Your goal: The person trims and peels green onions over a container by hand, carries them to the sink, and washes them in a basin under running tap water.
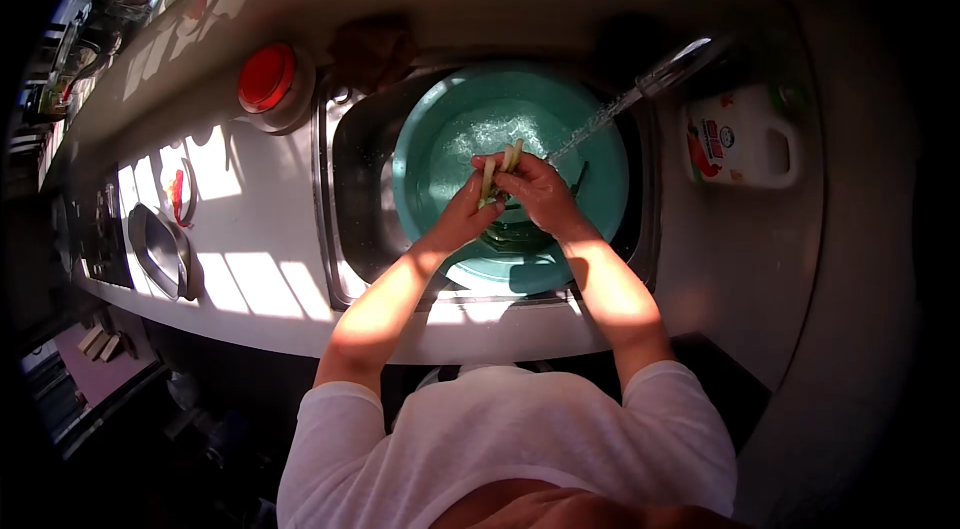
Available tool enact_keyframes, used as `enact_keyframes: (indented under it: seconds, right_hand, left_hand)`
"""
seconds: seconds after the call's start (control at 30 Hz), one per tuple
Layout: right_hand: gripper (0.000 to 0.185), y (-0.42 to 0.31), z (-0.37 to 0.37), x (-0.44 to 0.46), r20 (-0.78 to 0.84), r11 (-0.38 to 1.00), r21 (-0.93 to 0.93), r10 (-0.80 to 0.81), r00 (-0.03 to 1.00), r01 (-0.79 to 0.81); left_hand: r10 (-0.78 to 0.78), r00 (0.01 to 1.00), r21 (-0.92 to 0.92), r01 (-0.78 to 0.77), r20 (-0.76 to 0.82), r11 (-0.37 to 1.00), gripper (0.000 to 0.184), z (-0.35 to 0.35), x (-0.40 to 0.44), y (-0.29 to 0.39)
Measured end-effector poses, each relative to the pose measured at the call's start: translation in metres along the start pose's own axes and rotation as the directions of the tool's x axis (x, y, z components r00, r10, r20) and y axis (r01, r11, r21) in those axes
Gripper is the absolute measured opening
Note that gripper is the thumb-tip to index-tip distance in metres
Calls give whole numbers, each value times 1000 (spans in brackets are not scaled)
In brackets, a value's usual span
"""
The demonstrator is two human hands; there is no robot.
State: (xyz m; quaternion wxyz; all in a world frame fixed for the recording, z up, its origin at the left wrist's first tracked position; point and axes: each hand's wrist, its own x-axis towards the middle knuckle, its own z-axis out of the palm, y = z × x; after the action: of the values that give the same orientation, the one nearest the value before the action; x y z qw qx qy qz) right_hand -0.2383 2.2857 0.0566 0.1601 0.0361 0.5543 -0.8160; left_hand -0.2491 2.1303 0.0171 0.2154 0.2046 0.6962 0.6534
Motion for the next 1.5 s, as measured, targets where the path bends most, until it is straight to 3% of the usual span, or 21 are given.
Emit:
enact_keyframes:
  seconds: [0.33,0.43,0.5,0.53,0.6,0.63,0.67,0.73,0.87,0.93,0.97,1.03,1.07,1.13,1.23,1.27,1.3,1.37,1.43,1.47,1.5]
  right_hand:
    - [17,-9,4,-26,-180,945,264,-149,972,194]
    - [28,21,-24,-16,-178,893,377,-190,966,245]
    - [35,41,-45,-9,-25,724,633,-337,941,276]
    - [35,35,-40,-12,-29,722,631,-341,939,282]
    - [34,13,-18,-15,-379,761,579,-68,923,293]
    - [34,9,-11,-12,-379,761,577,-71,923,296]
    - [32,7,-5,-10,-430,861,409,-111,896,303]
    - [29,15,-12,-7,-434,966,90,-180,883,241]
    - [37,36,-37,14,-375,957,237,-72,924,170]
    - [38,39,-34,16,-547,971,234,98,831,40]
    - [38,41,-36,15,-549,972,232,95,830,43]
    - [33,43,-38,15,-508,972,217,35,861,89]
    - [33,43,-38,15,-508,972,218,35,861,89]
    - [31,40,-42,14,-372,972,173,-85,924,159]
    - [32,25,-49,4,-422,993,-74,-117,899,94]
    - [39,11,-55,-2,-474,999,28,-14,881,32]
    - [44,11,-73,-5,-528,992,50,-73,846,117]
    - [65,-5,-108,-2,-673,962,75,-146,725,264]
    - [64,-24,-145,-3,-692,919,123,-191,697,374]
    - [69,-45,-157,-3,-599,900,125,-267,755,417]
    - [71,-38,-183,2,-632,867,104,-321,705,487]
  left_hand:
    - [29,996,277,-3,-89,961,31,10,-7,-2]
    - [20,999,383,-4,-39,924,30,16,-1,8]
    - [53,999,366,-48,-2,930,30,23,1,16]
    - [85,996,346,-90,31,934,31,26,2,18]
    - [71,995,343,-89,66,935,31,29,10,15]
    - [52,994,339,-81,95,937,32,30,14,14]
    - [53,994,337,-83,97,938,32,31,18,14]
    - [-207,973,449,139,104,883,36,33,25,14]
    - [-204,970,418,133,131,899,38,33,28,9]
    - [-311,946,500,223,97,837,39,36,31,3]
    - [-308,946,500,220,100,838,39,38,33,-8]
    - [-40,997,442,4,72,897,36,37,40,-28]
    - [-41,997,442,5,72,897,36,35,43,-35]
    - [-274,959,276,245,72,929,31,32,51,-41]
    - [-270,949,289,215,165,933,27,24,50,-35]
    - [-286,951,267,246,121,932,22,21,46,-34]
    - [-282,952,264,243,122,933,22,18,47,-33]
    - [-300,953,-79,302,28,950,16,9,44,-36]
    - [-311,950,-109,309,-6,945,17,4,45,-40]
    - [-288,955,-111,294,66,949,19,4,43,-38]
    - [-266,955,-114,282,134,953,21,4,39,-37]
